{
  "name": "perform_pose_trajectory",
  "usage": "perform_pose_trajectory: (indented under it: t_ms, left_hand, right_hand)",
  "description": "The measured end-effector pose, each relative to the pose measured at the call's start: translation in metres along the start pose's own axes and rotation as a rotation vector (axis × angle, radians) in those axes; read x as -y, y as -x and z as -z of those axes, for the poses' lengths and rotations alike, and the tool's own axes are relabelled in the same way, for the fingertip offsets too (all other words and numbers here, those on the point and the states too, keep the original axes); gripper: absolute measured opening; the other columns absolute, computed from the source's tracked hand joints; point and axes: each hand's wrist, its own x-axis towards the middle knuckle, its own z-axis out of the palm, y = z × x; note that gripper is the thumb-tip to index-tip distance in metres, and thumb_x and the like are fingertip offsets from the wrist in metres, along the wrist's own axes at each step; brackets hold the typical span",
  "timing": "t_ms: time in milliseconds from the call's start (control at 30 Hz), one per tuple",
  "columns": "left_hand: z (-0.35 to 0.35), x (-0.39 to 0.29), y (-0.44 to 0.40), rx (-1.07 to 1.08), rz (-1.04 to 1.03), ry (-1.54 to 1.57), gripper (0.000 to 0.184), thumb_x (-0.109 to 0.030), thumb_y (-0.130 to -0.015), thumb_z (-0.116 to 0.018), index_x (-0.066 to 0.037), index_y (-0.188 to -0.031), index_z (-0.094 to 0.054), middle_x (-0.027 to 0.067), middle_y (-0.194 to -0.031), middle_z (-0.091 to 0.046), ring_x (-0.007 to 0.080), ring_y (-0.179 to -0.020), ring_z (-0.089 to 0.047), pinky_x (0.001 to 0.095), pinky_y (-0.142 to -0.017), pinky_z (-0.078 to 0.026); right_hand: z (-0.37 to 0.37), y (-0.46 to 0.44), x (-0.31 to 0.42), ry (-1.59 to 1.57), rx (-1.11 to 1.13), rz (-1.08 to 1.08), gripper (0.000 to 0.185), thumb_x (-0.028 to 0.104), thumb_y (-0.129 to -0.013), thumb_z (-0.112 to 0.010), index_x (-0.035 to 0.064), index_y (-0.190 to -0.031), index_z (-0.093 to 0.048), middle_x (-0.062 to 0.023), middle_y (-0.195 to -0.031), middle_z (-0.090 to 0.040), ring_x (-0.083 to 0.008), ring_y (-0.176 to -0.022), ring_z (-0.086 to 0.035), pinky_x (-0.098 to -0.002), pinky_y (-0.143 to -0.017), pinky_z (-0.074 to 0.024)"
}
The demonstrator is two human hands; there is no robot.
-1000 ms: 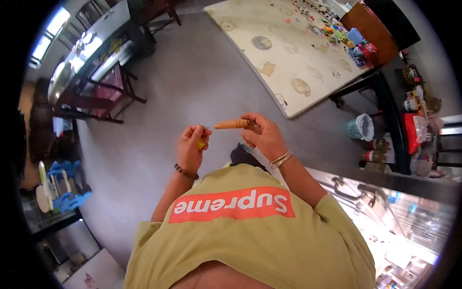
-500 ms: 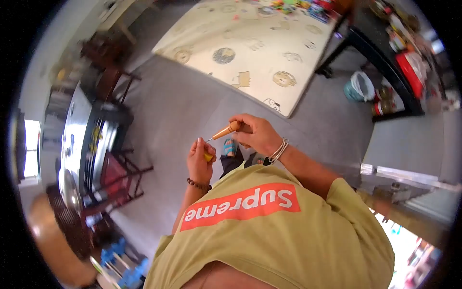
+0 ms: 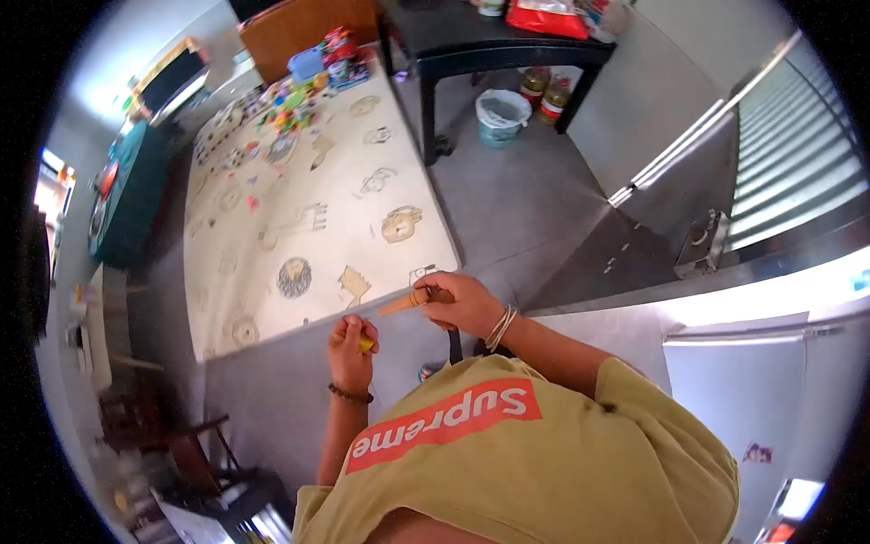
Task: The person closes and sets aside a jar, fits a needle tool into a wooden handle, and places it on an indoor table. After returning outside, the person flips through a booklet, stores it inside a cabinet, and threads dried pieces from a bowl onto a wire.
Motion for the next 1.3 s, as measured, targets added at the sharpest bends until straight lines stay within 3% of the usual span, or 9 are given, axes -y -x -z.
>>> perform_pose_trajectory:
  t_ms: [500,833,933,1033,1067,1100,1167,1233,1300]
  left_hand:
    - [-0.144,0.024,-0.189,0.061,0.302,0.667,0.021,-0.026,-0.092,-0.038,-0.01,-0.082,-0.046,-0.0003,-0.075,-0.049,0.0116,-0.063,-0.045,0.0219,-0.047,-0.039]
    - [-0.254,0.042,-0.286,0.155,0.378,0.459,0.013,-0.023,-0.09,-0.043,-0.011,-0.086,-0.048,0.0006,-0.087,-0.055,0.0156,-0.082,-0.052,0.0271,-0.063,-0.042]
    - [-0.278,0.059,-0.327,0.433,0.407,0.472,0.019,-0.023,-0.091,-0.041,-0.006,-0.094,-0.049,0.0074,-0.096,-0.056,0.0208,-0.092,-0.052,0.033,-0.074,-0.042]
    - [-0.311,0.069,-0.367,0.463,0.471,0.437,0.025,-0.027,-0.09,-0.042,-0.006,-0.099,-0.051,0.0072,-0.099,-0.055,0.0203,-0.092,-0.051,0.0358,-0.084,-0.041]
    - [-0.32,0.069,-0.382,0.485,0.481,0.425,0.026,-0.027,-0.09,-0.042,-0.005,-0.101,-0.051,0.0069,-0.104,-0.053,0.0208,-0.096,-0.05,0.0365,-0.086,-0.04]
    - [-0.326,0.07,-0.398,0.496,0.493,0.421,0.026,-0.027,-0.09,-0.042,-0.005,-0.101,-0.051,0.0069,-0.104,-0.053,0.0208,-0.096,-0.05,0.0365,-0.086,-0.04]
    - [-0.339,0.069,-0.436,0.445,0.588,0.461,0.022,-0.025,-0.091,-0.04,-0.006,-0.098,-0.049,0.0086,-0.104,-0.054,0.0224,-0.098,-0.049,0.0373,-0.083,-0.039]
    - [-0.347,0.053,-0.469,0.519,0.547,0.468,0.017,-0.024,-0.091,-0.041,-0.01,-0.094,-0.048,0.0062,-0.105,-0.055,0.0196,-0.099,-0.048,0.0365,-0.084,-0.038]
    - [-0.355,0.031,-0.502,0.346,0.458,0.283,0.012,-0.024,-0.09,-0.042,-0.013,-0.089,-0.046,0.0042,-0.104,-0.056,0.0167,-0.1,-0.048,0.0341,-0.083,-0.037]
  right_hand:
    - [0.184,-0.126,0.045,-0.104,-0.078,0.03,0.021,0.007,-0.082,-0.049,0.0031,-0.103,-0.047,-0.0067,-0.087,-0.058,-0.0129,-0.069,-0.06,-0.0239,-0.057,-0.0485]
    - [0.257,-0.136,0.079,0.013,-0.277,0.003,0.02,0.006,-0.08,-0.054,0.0022,-0.1,-0.051,-0.0032,-0.077,-0.056,-0.0076,-0.056,-0.053,-0.0208,-0.049,-0.0432]
    - [0.278,-0.149,0.086,0.414,-0.425,0.278,0.027,0.008,-0.075,-0.059,0.0012,-0.099,-0.051,-0.0105,-0.086,-0.057,-0.0198,-0.072,-0.057,-0.0272,-0.066,-0.0469]
    - [0.311,-0.181,0.085,0.797,-0.552,0.511,0.028,0.009,-0.074,-0.06,0.0012,-0.099,-0.051,-0.0136,-0.092,-0.057,-0.0265,-0.082,-0.057,-0.0305,-0.072,-0.0459]
    - [0.33,-0.202,0.071,0.905,-0.631,0.648,0.028,0.012,-0.076,-0.061,0.0021,-0.101,-0.05,-0.0048,-0.087,-0.056,-0.0115,-0.067,-0.055,-0.024,-0.06,-0.0462]
    - [0.34,-0.213,0.076,0.907,-0.648,0.642,0.028,0.012,-0.076,-0.061,0.0021,-0.101,-0.05,-0.0048,-0.087,-0.056,-0.0115,-0.067,-0.055,-0.024,-0.06,-0.0462]
    - [0.363,-0.234,0.092,0.36,-0.551,0.213,0.025,0.014,-0.08,-0.057,0.0029,-0.101,-0.051,-0.0059,-0.09,-0.056,-0.0129,-0.069,-0.058,-0.0252,-0.06,-0.0465]
    - [0.389,-0.254,0.111,0.122,-0.506,0.075,0.024,0.014,-0.081,-0.055,0.0038,-0.103,-0.051,-0.0058,-0.09,-0.056,-0.0135,-0.07,-0.058,-0.0252,-0.06,-0.0466]
    - [0.418,-0.282,0.128,-0.114,-0.449,-0.048,0.023,0.014,-0.083,-0.054,0.0047,-0.104,-0.051,-0.0058,-0.09,-0.057,-0.0141,-0.071,-0.059,-0.0253,-0.06,-0.0467]
